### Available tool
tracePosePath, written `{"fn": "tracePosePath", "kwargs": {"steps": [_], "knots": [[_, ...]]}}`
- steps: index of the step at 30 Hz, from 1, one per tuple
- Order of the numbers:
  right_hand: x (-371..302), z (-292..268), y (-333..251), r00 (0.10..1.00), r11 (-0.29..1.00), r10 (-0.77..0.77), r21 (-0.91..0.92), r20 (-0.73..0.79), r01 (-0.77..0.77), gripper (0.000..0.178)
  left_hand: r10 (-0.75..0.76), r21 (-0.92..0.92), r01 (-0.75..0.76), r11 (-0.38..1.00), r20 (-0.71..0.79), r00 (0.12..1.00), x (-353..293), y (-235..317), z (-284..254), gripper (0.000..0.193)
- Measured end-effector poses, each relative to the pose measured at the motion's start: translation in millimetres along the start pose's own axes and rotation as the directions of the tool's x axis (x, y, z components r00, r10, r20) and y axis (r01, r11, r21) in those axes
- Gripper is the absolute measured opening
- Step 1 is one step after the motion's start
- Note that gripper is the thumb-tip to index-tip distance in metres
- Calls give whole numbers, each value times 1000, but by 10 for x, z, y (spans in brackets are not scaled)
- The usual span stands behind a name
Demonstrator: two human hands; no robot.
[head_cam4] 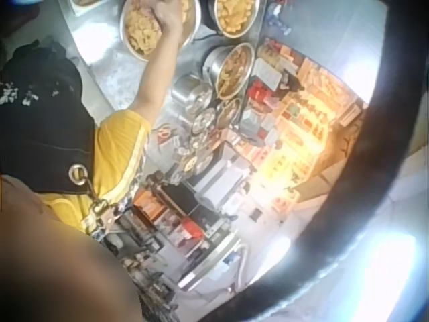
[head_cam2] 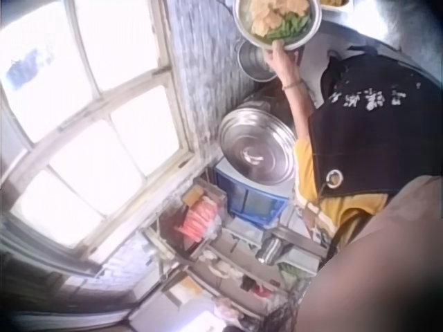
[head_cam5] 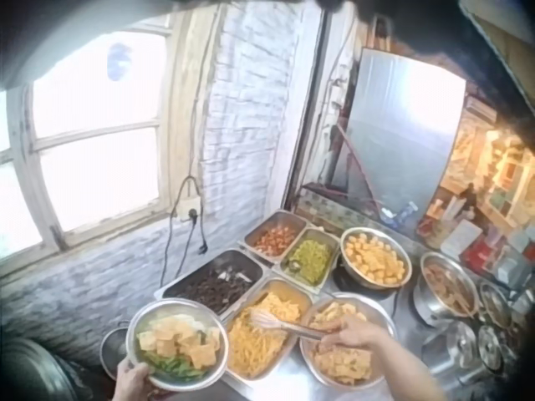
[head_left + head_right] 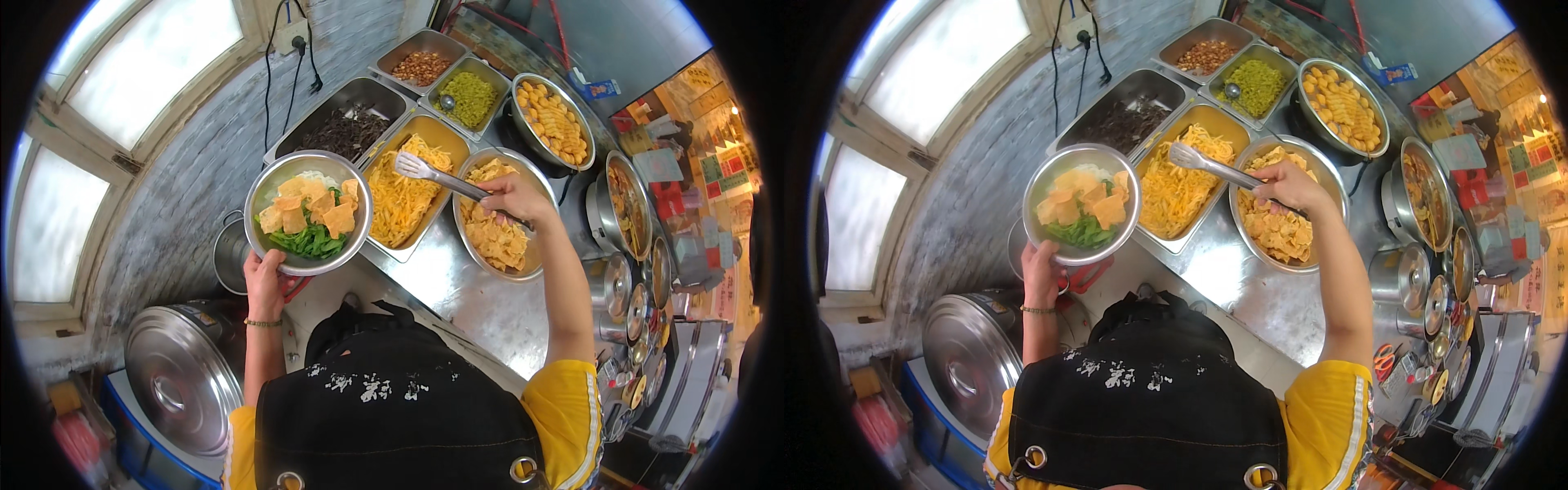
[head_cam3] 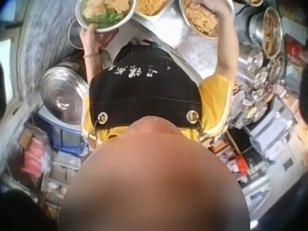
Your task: The person uses chopsticks to transfer noodles and leafy greens from a large pot into a metal bowl. They then add fried tofu and other toppings from stainless steel containers, and ladle broth over the contents before serving the bowl to a customer.
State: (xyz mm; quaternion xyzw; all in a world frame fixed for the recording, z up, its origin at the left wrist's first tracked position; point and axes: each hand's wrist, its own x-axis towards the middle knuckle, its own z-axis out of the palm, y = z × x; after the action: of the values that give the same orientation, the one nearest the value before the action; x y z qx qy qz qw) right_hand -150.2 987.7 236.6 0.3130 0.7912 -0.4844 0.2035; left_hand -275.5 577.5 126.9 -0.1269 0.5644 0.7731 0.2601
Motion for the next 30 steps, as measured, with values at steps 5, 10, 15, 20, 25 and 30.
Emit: {"fn": "tracePosePath", "kwargs": {"steps": [5, 10, 15, 20, 25, 30], "knots": [[-543, -50, -338, 986, 994, -98, -62, -136, 90, 38, -45, 33, 44, 998, 17, 999, 111, -39, 163, 21], [-839, 131, -569, 969, 976, -210, -85, -127, 200, 39, -64, 22, 62, 998, 98, 993, 205, -125, 367, 26], [-807, 378, -601, 961, 950, -265, -192, -76, 247, 37, -77, 18, 75, 997, 164, 983, 291, -298, 428, 25], [-812, 412, -637, 950, 909, -304, -323, -76, 265, 42, -84, 23, 81, 996, 191, 978, 284, -309, 443, 24], [-919, 553, -728, 914, 789, -395, -544, -92, 286, 48, -74, 15, 72, 997, 169, 983, 282, -323, 443, 24], [-1116, 251, -815, 948, 828, -228, -556, -221, 70, 45, -89, -33, 95, 995, 150, 985, 205, -237, 359, 24]]}}
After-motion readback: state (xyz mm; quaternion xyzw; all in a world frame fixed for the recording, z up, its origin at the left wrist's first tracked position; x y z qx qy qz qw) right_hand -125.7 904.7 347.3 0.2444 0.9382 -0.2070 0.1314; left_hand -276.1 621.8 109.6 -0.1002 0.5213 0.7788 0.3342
